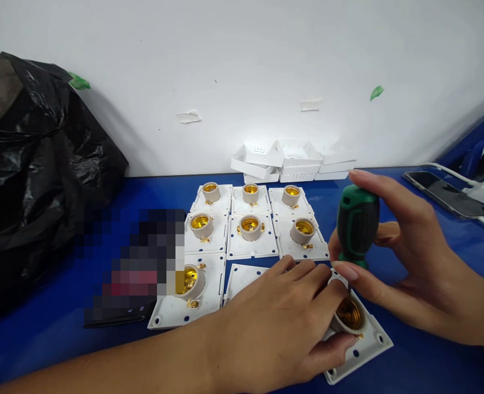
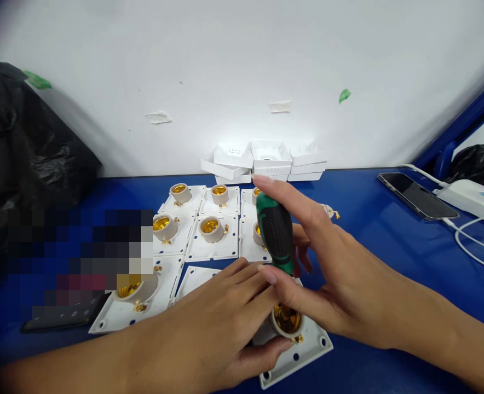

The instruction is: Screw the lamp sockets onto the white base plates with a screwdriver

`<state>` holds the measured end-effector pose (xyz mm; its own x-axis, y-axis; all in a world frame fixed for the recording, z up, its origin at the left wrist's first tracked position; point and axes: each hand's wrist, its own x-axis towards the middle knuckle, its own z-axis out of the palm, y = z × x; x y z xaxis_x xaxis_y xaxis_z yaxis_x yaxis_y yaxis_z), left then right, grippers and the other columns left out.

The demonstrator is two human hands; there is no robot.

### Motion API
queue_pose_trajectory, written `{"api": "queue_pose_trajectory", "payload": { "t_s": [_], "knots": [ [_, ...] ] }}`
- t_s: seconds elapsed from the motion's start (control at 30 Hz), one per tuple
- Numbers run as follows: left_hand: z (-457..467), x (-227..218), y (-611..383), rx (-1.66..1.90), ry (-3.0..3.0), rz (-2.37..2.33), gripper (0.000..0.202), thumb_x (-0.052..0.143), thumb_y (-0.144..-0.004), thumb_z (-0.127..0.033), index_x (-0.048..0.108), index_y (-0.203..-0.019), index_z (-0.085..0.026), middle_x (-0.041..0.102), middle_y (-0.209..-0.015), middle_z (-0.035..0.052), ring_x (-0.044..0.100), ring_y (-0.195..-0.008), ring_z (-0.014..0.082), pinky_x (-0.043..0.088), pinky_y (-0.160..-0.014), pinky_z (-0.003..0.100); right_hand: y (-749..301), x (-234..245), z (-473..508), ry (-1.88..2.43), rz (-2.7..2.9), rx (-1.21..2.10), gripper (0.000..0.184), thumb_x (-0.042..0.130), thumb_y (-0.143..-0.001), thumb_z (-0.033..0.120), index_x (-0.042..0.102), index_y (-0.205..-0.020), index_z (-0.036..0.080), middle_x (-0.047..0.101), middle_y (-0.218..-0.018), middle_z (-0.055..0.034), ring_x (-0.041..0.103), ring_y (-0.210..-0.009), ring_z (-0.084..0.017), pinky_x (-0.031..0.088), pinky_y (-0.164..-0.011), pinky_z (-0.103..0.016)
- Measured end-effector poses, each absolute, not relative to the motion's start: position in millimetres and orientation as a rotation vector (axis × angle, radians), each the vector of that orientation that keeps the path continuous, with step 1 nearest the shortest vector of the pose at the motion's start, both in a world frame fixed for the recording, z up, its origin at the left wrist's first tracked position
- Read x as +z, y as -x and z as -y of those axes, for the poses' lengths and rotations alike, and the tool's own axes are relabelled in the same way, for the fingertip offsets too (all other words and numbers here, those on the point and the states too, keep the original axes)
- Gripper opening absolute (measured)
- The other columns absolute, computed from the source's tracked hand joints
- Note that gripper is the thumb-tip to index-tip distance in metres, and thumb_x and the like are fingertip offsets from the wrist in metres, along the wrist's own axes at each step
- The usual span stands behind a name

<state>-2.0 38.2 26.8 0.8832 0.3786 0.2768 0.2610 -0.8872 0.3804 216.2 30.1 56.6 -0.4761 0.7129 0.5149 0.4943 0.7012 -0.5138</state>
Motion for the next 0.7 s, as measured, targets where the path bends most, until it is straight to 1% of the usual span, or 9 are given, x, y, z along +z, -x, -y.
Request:
{"api": "queue_pose_trajectory", "payload": {
  "t_s": [0.1,0.27,0.33,0.43,0.57,0.67,0.7],
  "knots": [
    [-38.2,26.9,2.0,0.48,-2.701,-0.477,0.025,0.062,-0.106,-0.035,0.06,-0.116,-0.013,0.072,-0.12,0.0134,0.068,-0.115,0.0299,0.053,-0.103,0.044,-214.4,56.1,-29.8,0.927,2.19,0.42,0.093,0.068,-0.095,0.02,0.014,-0.168,0.038,0.073,-0.103,-0.004,0.077,-0.084,-0.028,0.064,-0.044,-0.032],
    [-38.4,26.9,1.3,0.475,-2.693,-0.496,0.023,0.065,-0.104,-0.037,0.061,-0.11,-0.014,0.071,-0.128,0.0156,0.065,-0.124,0.0324,0.051,-0.106,0.043,-209.5,57.9,-30.2,0.937,2.199,0.456,0.09,0.065,-0.098,0.029,0.01,-0.169,0.038,0.073,-0.087,-0.0016,0.075,-0.074,-0.027,0.06,-0.043,-0.031],
    [-38.1,26.5,1.2,0.488,-2.692,-0.498,0.023,0.065,-0.104,-0.036,0.061,-0.111,-0.014,0.069,-0.131,0.0164,0.065,-0.126,0.0325,0.051,-0.106,0.043,-209.4,57.7,-30.6,0.936,2.21,0.453,0.09,0.066,-0.098,0.031,0.01,-0.169,0.036,0.072,-0.082,-0.0013,0.075,-0.072,-0.028,0.059,-0.042,-0.031],
    [-37.3,25.8,1.5,0.499,-2.704,-0.494,0.025,0.065,-0.104,-0.035,0.062,-0.113,-0.012,0.068,-0.132,0.0179,0.064,-0.126,0.033,0.052,-0.107,0.044,-210.9,56.6,-31.2,0.951,2.226,0.437,0.09,0.064,-0.099,0.03,0.008,-0.169,0.034,0.069,-0.075,0.0001,0.074,-0.068,-0.026,0.057,-0.04,-0.028],
    [-37.3,25.8,1.4,0.494,-2.696,-0.488,0.025,0.063,-0.105,-0.036,0.062,-0.113,-0.012,0.07,-0.129,0.0171,0.065,-0.125,0.0327,0.053,-0.106,0.046,-212.1,56.0,-32.3,0.956,2.254,0.42,0.09,0.063,-0.099,0.029,0.006,-0.17,0.033,0.064,-0.07,0.0029,0.072,-0.064,-0.023,0.056,-0.041,-0.026],
    [-37.5,25.5,1.3,0.496,-2.697,-0.497,0.024,0.063,-0.105,-0.036,0.063,-0.11,-0.012,0.069,-0.13,0.0176,0.066,-0.123,0.0327,0.052,-0.105,0.045,-212.0,56.1,-32.4,0.938,2.261,0.403,0.091,0.063,-0.099,0.028,0.007,-0.17,0.031,0.065,-0.07,0.003,0.072,-0.062,-0.022,0.056,-0.042,-0.024],
    [-37.5,25.3,1.5,0.497,-2.698,-0.501,0.024,0.063,-0.104,-0.036,0.063,-0.11,-0.012,0.069,-0.13,0.0177,0.066,-0.123,0.0327,0.052,-0.106,0.045,-212.0,56.0,-32.2,0.945,2.243,0.388,0.09,0.065,-0.098,0.029,0.01,-0.17,0.031,0.067,-0.071,0.0025,0.072,-0.061,-0.022,0.056,-0.041,-0.024]
  ]
}}
